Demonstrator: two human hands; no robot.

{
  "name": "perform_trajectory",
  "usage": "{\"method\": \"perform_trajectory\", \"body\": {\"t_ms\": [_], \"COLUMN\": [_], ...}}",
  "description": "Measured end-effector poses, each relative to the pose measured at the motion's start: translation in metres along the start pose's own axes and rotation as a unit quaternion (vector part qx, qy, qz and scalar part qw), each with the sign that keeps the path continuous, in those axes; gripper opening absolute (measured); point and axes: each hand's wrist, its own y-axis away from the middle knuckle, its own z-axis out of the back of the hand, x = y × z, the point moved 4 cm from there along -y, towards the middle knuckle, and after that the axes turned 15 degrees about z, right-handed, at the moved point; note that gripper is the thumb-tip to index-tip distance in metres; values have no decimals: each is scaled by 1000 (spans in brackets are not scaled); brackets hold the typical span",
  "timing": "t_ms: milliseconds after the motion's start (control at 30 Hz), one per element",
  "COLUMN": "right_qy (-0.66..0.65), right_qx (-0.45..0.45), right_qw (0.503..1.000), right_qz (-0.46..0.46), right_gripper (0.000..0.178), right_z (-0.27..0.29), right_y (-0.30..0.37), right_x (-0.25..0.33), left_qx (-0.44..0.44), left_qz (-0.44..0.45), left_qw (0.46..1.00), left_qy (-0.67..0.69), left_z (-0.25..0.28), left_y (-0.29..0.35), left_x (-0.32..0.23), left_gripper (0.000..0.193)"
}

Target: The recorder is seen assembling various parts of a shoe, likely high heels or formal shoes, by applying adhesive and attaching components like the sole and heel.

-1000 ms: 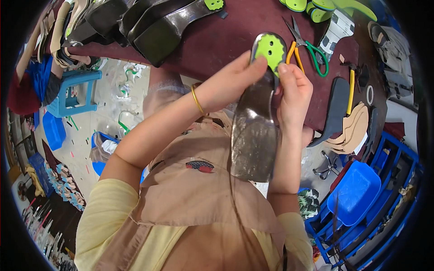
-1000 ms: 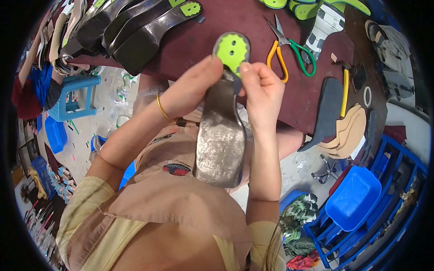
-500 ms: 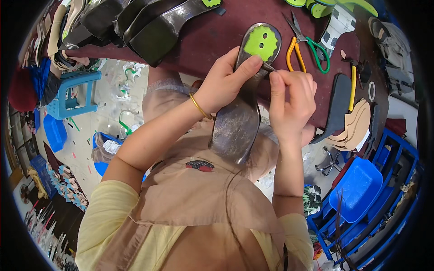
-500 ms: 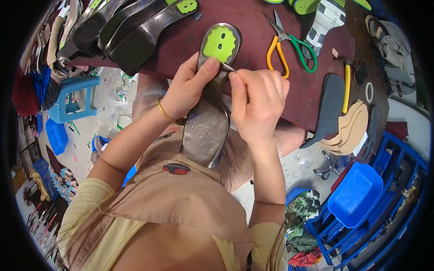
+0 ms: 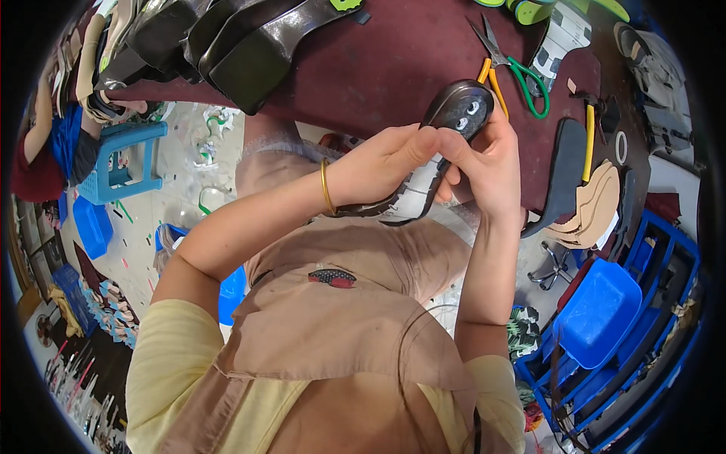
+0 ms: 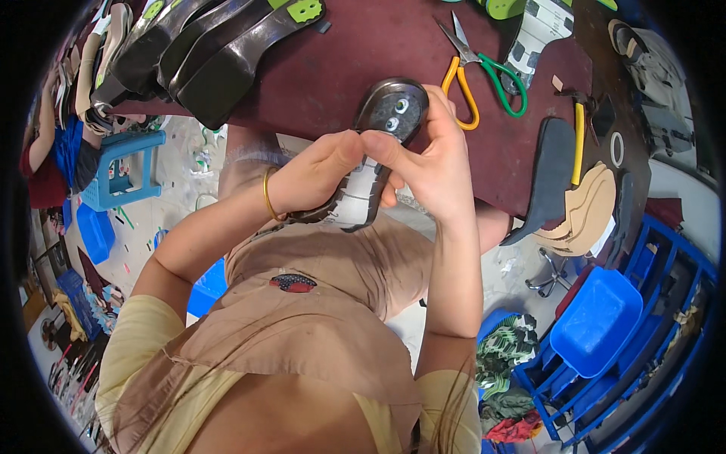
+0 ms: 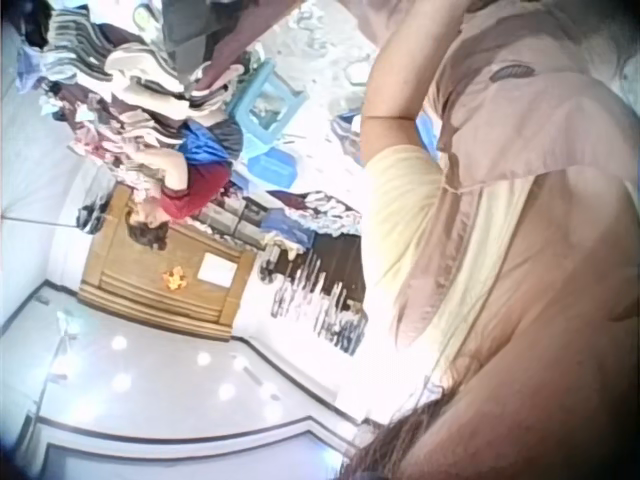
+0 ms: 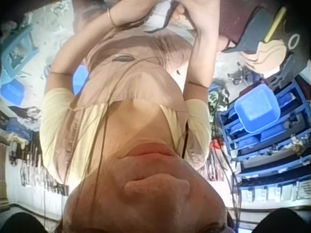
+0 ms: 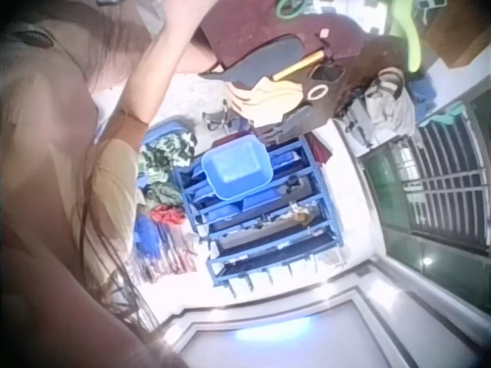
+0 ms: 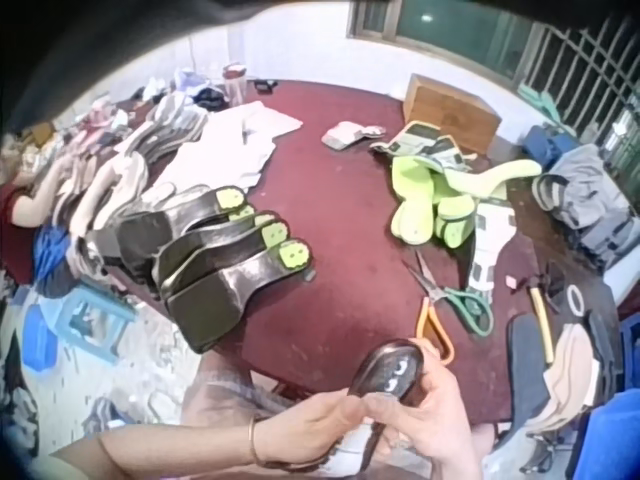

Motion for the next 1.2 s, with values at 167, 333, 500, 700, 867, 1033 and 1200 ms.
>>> {"method": "perform_trajectory", "body": {"t_ms": [167, 333, 500, 700, 867, 1033, 1200], "right_qy": [-14, -39, -161, -135, 499, 724, 523], "right_qx": [-46, -17, 51, 22, -146, -63, -179], "right_qw": [999, 997, 985, 990, 838, 677, 833], "right_qz": [-11, -64, -27, -34, 164, 113, 9], "right_gripper": [45, 31, 72, 83, 56, 45, 34], "right_z": [15, -18, -25, -14, 95, 73, 87], "right_y": [-10, -1, 21, 14, -31, -39, -24], "right_x": [-1, 10, -6, -10, -55, -58, -46], "left_qx": [-3, -100, -212, -124, -300, -424, -436], "left_qz": [68, 69, 44, 104, -10, -35, -47], "left_qw": [995, 992, 975, 984, 730, 512, 529], "left_qy": [76, 24, -55, -76, -614, -746, -727], "left_z": [-6, 5, 12, 17, 19, 31, 34], "left_y": [0, -5, -13, -18, -45, -64, -66], "left_x": [-6, -13, -4, -25, -46, 7, 12], "left_gripper": [55, 71, 76, 69, 57, 73, 71]}}
